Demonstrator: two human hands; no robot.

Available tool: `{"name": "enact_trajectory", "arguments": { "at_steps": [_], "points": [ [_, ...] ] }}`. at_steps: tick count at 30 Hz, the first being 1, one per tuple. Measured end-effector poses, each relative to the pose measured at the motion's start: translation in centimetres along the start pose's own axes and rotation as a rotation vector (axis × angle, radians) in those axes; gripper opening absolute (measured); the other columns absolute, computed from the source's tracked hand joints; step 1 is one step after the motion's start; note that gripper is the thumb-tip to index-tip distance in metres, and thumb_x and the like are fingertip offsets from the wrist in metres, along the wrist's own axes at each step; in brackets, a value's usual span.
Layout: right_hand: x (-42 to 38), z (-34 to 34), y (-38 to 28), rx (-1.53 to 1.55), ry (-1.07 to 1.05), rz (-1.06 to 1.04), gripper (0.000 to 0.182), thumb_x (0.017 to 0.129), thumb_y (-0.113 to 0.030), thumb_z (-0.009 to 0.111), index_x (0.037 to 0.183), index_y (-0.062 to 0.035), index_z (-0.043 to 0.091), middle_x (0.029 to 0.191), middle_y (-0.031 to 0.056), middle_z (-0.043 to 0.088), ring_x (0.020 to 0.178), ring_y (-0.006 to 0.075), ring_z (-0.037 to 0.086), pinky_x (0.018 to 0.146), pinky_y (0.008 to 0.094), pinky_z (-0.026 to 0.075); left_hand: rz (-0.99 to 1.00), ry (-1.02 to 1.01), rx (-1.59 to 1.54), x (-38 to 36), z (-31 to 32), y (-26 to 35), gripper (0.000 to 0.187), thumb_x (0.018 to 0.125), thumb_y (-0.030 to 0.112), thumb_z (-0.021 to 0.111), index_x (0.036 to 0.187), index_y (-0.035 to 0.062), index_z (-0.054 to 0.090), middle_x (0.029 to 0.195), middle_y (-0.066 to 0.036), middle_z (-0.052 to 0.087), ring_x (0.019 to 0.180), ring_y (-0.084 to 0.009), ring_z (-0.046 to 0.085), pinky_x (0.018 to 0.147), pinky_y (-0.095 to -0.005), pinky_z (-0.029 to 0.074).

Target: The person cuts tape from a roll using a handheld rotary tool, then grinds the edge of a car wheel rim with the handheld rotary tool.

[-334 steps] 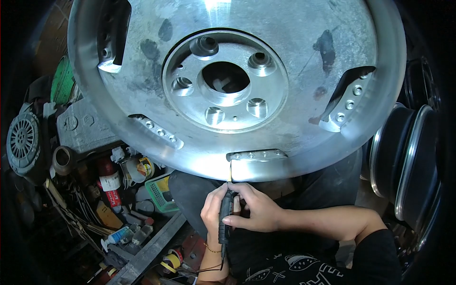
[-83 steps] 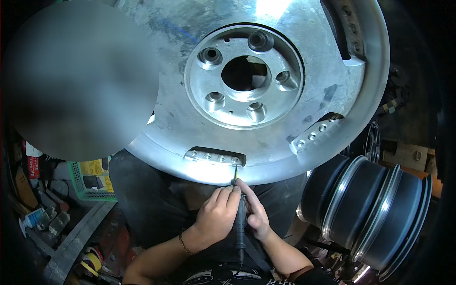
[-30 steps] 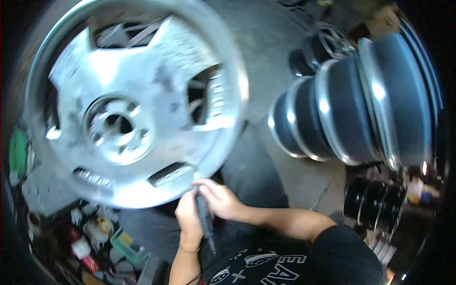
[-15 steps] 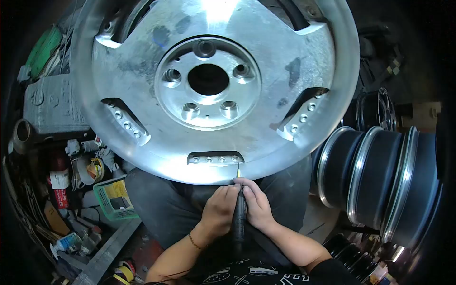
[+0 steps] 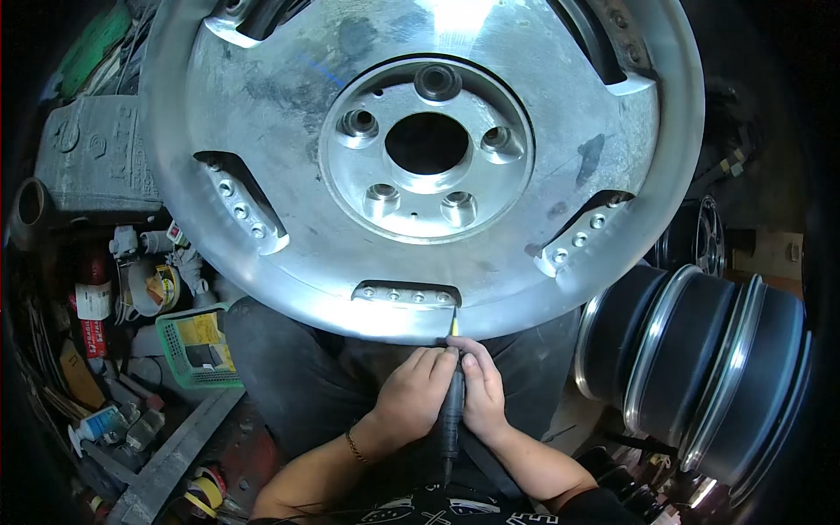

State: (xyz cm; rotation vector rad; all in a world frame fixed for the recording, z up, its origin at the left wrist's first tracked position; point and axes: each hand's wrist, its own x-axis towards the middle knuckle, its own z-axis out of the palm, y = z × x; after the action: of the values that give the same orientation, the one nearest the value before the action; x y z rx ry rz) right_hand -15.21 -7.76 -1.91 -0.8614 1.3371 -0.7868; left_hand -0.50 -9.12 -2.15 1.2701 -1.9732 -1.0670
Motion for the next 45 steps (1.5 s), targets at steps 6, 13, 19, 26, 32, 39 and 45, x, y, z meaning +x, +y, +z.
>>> {"name": "enact_trajectory", "arguments": {
  "at_steps": [6, 13, 19, 26, 32, 39, 45],
  "points": [
    [0.1, 0.1, -0.4, 0.006, -0.033, 0.034, 0.037, 0.106, -0.020, 0.037, 0.130, 0.0044, 0.051, 0.117, 0.0106, 0.058, 0.108, 0.0140, 0.053, 0.096, 0.0275, 0.041, -0.043, -0.021, 0.028, 0.1, -0.2, 0.4, 0.037, 0.081, 0.003, 0.054, 0.115, -0.0112, 0.055, 0.099, -0.023, 0.060, 0.091, -0.0362, 0.060, 0.082, -0.0404, 0.051],
    [-0.1, 0.2, 0.1, -0.021, 0.006, -0.005, 0.036, 0.106, -0.018, 0.038, 0.130, 0.0044, 0.051, 0.120, 0.0112, 0.058, 0.111, 0.0153, 0.053, 0.098, 0.0286, 0.041, -0.019, -0.001, 0.051, 0.2, -0.4, 0.4, 0.034, 0.081, 0.003, 0.054, 0.112, -0.0093, 0.057, 0.099, -0.020, 0.060, 0.091, -0.0324, 0.061, 0.080, -0.0379, 0.052],
    [-0.1, 0.2, 0.0, -0.025, -0.020, -0.013, 0.035, 0.105, -0.018, 0.038, 0.130, 0.0043, 0.051, 0.121, 0.0118, 0.058, 0.114, 0.0164, 0.052, 0.101, 0.0290, 0.039, -0.039, 0.019, -0.008, 0.0, -0.3, 0.4, 0.036, 0.079, 0.002, 0.057, 0.113, -0.0102, 0.056, 0.100, -0.024, 0.060, 0.092, -0.0384, 0.060, 0.083, -0.0415, 0.051],
    [-0.4, 0.0, 0.4, -0.025, 0.030, -0.027, 0.035, 0.104, -0.016, 0.038, 0.128, 0.0047, 0.052, 0.122, 0.0121, 0.057, 0.116, 0.0177, 0.052, 0.102, 0.0309, 0.038, -0.036, -0.003, -0.048, 0.0, -0.1, 0.4, 0.037, 0.077, 0.001, 0.057, 0.112, -0.0093, 0.055, 0.104, -0.024, 0.060, 0.095, -0.0394, 0.060, 0.085, -0.0421, 0.051],
    [-0.8, -0.3, 0.4, -0.035, 0.044, -0.012, 0.036, 0.104, -0.018, 0.039, 0.128, 0.0047, 0.052, 0.120, 0.0121, 0.057, 0.113, 0.0178, 0.053, 0.101, 0.0305, 0.039, -0.024, 0.000, -0.051, 0.0, -0.1, 0.5, 0.036, 0.076, 0.000, 0.058, 0.111, -0.0096, 0.056, 0.103, -0.024, 0.060, 0.094, -0.0375, 0.060, 0.083, -0.0411, 0.052],
    [-0.6, -0.3, 0.5, -0.051, 0.053, -0.003, 0.037, 0.104, -0.019, 0.039, 0.129, 0.0054, 0.050, 0.120, 0.0121, 0.058, 0.112, 0.0174, 0.053, 0.100, 0.0303, 0.040, -0.044, -0.011, -0.064, 0.1, -0.1, 0.4, 0.038, 0.075, 0.000, 0.057, 0.112, -0.0101, 0.056, 0.103, -0.023, 0.061, 0.094, -0.0364, 0.060, 0.083, -0.0406, 0.052],
    [-0.7, -0.5, 0.9, -0.013, 0.042, 0.036, 0.037, 0.104, -0.019, 0.039, 0.129, 0.0053, 0.050, 0.121, 0.0125, 0.057, 0.113, 0.0177, 0.053, 0.100, 0.0304, 0.040, -0.058, -0.043, -0.040, 0.3, -0.4, 0.5, 0.039, 0.075, 0.002, 0.058, 0.113, -0.0104, 0.056, 0.102, -0.024, 0.061, 0.094, -0.0359, 0.060, 0.084, -0.0400, 0.052]
  ]
}}
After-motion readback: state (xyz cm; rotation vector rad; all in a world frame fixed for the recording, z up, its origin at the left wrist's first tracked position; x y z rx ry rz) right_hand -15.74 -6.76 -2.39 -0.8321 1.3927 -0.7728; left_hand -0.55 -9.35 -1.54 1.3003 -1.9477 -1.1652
